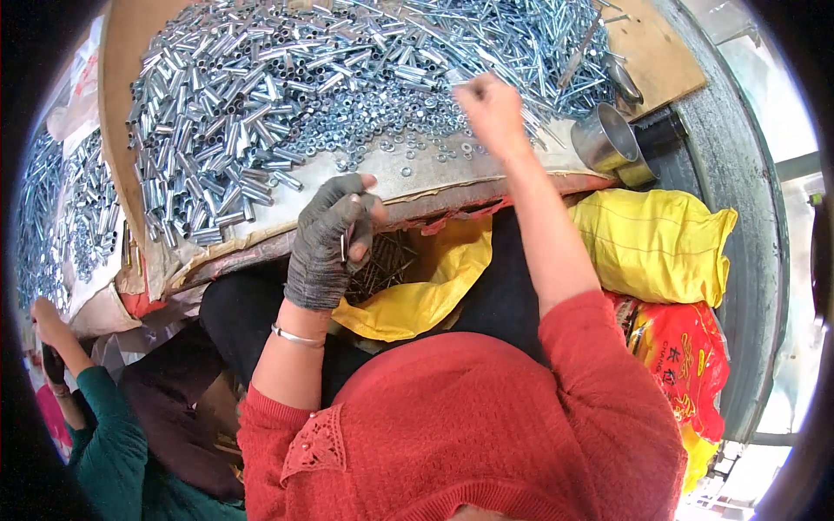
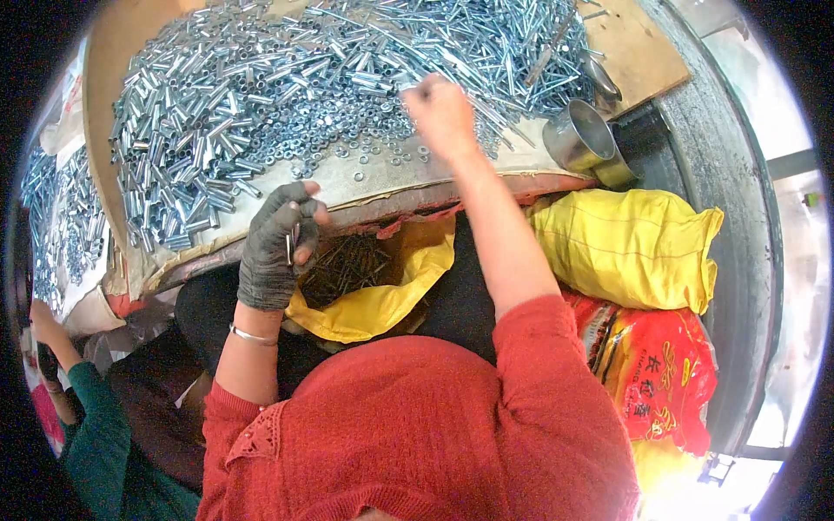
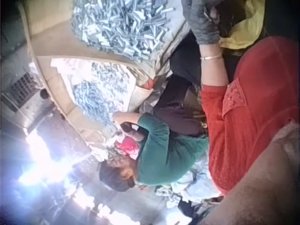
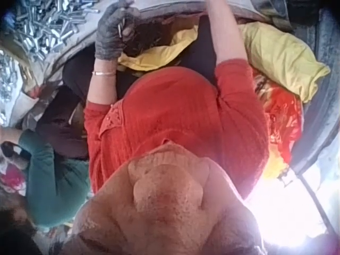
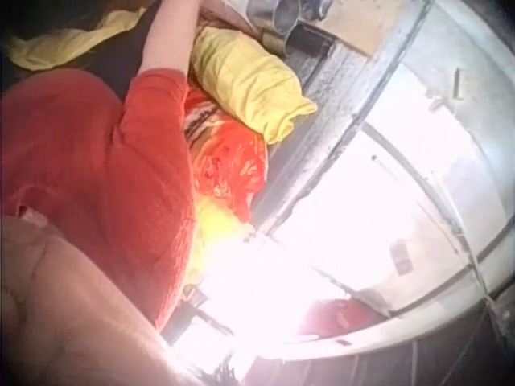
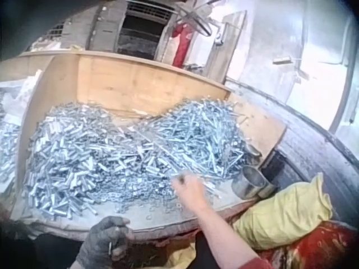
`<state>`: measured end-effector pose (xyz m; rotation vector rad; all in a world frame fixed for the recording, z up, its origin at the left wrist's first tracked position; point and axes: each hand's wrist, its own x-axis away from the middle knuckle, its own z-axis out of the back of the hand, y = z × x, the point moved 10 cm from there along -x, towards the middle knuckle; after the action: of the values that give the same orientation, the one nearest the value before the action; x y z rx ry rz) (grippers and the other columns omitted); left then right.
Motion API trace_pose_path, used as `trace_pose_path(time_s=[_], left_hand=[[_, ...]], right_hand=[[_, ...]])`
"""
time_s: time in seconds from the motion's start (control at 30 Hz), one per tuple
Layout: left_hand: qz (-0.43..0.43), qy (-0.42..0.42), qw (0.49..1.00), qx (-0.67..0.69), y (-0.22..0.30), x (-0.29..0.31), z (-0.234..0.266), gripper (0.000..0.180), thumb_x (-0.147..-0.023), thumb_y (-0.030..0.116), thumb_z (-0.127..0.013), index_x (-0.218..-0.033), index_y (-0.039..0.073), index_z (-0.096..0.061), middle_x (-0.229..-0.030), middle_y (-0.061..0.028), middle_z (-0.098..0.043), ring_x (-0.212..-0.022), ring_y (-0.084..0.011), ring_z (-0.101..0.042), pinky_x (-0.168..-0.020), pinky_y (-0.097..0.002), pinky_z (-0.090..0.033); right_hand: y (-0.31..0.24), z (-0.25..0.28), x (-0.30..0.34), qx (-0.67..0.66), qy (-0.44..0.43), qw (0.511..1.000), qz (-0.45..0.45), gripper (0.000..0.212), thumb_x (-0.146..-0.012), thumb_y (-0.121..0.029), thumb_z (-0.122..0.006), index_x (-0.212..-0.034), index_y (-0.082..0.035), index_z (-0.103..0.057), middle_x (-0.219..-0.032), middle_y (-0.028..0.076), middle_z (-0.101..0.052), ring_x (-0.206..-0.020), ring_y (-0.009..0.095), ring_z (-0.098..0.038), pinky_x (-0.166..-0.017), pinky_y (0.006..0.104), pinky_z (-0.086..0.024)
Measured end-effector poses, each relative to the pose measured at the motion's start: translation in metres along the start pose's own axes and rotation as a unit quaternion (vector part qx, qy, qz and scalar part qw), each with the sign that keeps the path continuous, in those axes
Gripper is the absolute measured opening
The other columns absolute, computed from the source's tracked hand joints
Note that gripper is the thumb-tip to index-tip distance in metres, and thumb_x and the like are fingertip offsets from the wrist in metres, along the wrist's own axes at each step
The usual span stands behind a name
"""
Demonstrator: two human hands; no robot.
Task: Assembling metal bolts by threading nuts and washers onto them.
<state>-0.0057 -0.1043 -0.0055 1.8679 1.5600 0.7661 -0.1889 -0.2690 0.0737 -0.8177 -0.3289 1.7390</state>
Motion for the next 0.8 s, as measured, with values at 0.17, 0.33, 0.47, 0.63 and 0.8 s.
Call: trace_pose_path(time_s=[0.17,0.33,0.47,0.63,0.8], left_hand=[[-0.036,0.066,0.994,0.082,-0.006,0.002,0.01,0.032,-0.091,0.022,-0.054,-0.116,0.002,-0.051,-0.092,-0.0119,-0.063,-0.049,-0.0074,-0.049,-0.037,-0.0173,-0.036],[0.036,-0.001,0.995,0.093,-0.021,0.001,0.005,0.02,-0.092,0.019,-0.053,-0.106,0.004,-0.053,-0.074,-0.0077,-0.059,-0.042,-0.0068,-0.043,-0.035,-0.0171,-0.032],[0.064,0.015,0.997,-0.033,-0.024,0.004,0.002,0.017,-0.091,0.019,-0.054,-0.101,0.006,-0.055,-0.062,-0.005,-0.056,-0.037,-0.006,-0.037,-0.034,-0.0174,-0.028],[0.078,0.078,0.99,-0.086,-0.028,0.009,0.015,0.022,-0.088,0.019,-0.057,-0.105,0.005,-0.054,-0.066,-0.0059,-0.058,-0.039,-0.0068,-0.04,-0.033,-0.0181,-0.03],[0.006,0.039,0.998,0.039,-0.013,0.005,0.014,0.038,-0.087,0.014,-0.055,-0.121,0.0,-0.045,-0.097,-0.0192,-0.063,-0.061,-0.0173,-0.061,-0.036,-0.0201,-0.04]], right_hand=[[-0.088,-0.053,0.076,-0.222,-0.263,0.937,0.056,0.022,-0.078,-0.023,-0.069,-0.084,-0.002,-0.066,-0.076,0.01,-0.066,-0.071,0.017,-0.062,-0.07,0.031,-0.049],[0.046,0.035,-0.009,0.002,0.129,0.989,-0.075,0.024,-0.079,-0.024,-0.067,-0.084,-0.001,-0.063,-0.084,0.017,-0.067,-0.078,0.028,-0.065,-0.071,0.0368,-0.05],[0.081,0.028,-0.024,0.259,0.038,0.958,-0.121,0.022,-0.079,-0.024,-0.064,-0.086,-0.002,-0.062,-0.085,0.02,-0.065,-0.083,0.037,-0.063,-0.073,0.0465,-0.048],[0.055,0.021,-0.027,0.32,0.01,0.947,-0.03,0.021,-0.08,-0.023,-0.058,-0.089,-0.004,-0.061,-0.087,0.019,-0.064,-0.084,0.036,-0.063,-0.074,0.0474,-0.048],[-0.024,0.076,0.004,0.254,0.179,0.948,0.073,0.019,-0.084,-0.021,-0.056,-0.088,-0.002,-0.056,-0.083,0.018,-0.064,-0.073,0.034,-0.064,-0.066,0.0448,-0.05]])
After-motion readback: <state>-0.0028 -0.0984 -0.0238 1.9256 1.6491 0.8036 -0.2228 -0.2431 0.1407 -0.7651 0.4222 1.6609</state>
